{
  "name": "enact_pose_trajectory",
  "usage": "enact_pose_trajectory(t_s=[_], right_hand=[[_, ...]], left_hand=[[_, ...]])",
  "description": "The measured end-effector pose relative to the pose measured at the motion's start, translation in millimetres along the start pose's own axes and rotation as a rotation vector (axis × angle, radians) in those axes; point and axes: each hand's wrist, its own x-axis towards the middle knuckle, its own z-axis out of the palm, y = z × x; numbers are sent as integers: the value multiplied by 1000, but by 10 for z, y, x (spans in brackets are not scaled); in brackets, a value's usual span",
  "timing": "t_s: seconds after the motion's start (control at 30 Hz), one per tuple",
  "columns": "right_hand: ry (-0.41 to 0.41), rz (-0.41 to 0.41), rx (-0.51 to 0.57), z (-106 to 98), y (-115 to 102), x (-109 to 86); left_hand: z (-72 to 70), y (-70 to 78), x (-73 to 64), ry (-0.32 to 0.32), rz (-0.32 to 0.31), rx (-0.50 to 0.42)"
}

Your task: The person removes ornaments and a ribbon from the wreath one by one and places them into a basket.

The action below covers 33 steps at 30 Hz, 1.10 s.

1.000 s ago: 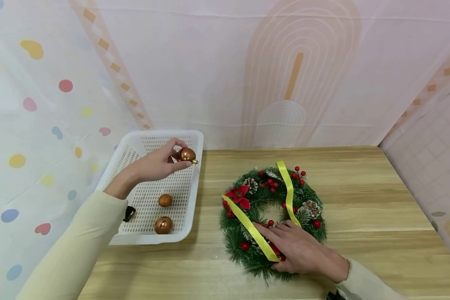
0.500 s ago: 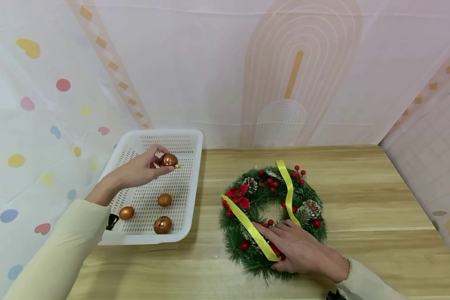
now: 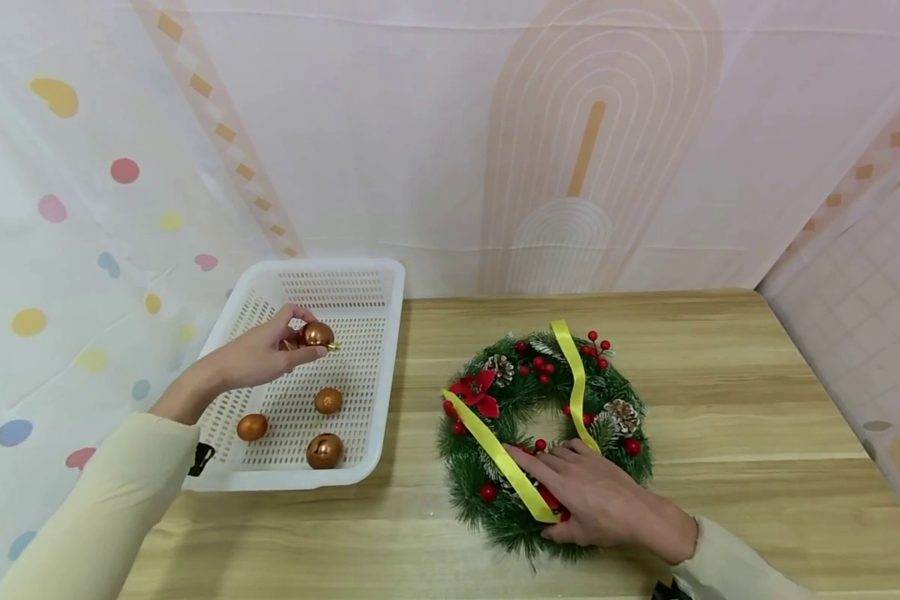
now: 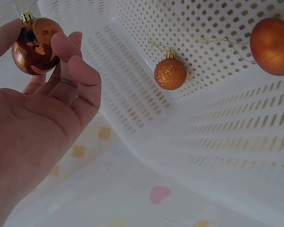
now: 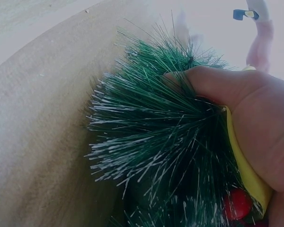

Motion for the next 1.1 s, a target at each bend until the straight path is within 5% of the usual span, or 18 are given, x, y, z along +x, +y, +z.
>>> enact_pose_trajectory(t_s=[0.47, 1.1], right_hand=[[-3, 11, 9, -1, 1, -2], [2, 15, 8, 9, 4, 8]], left_hand=[[-33, -119, -54, 0, -27, 6], [12, -84, -23, -56, -49, 28]])
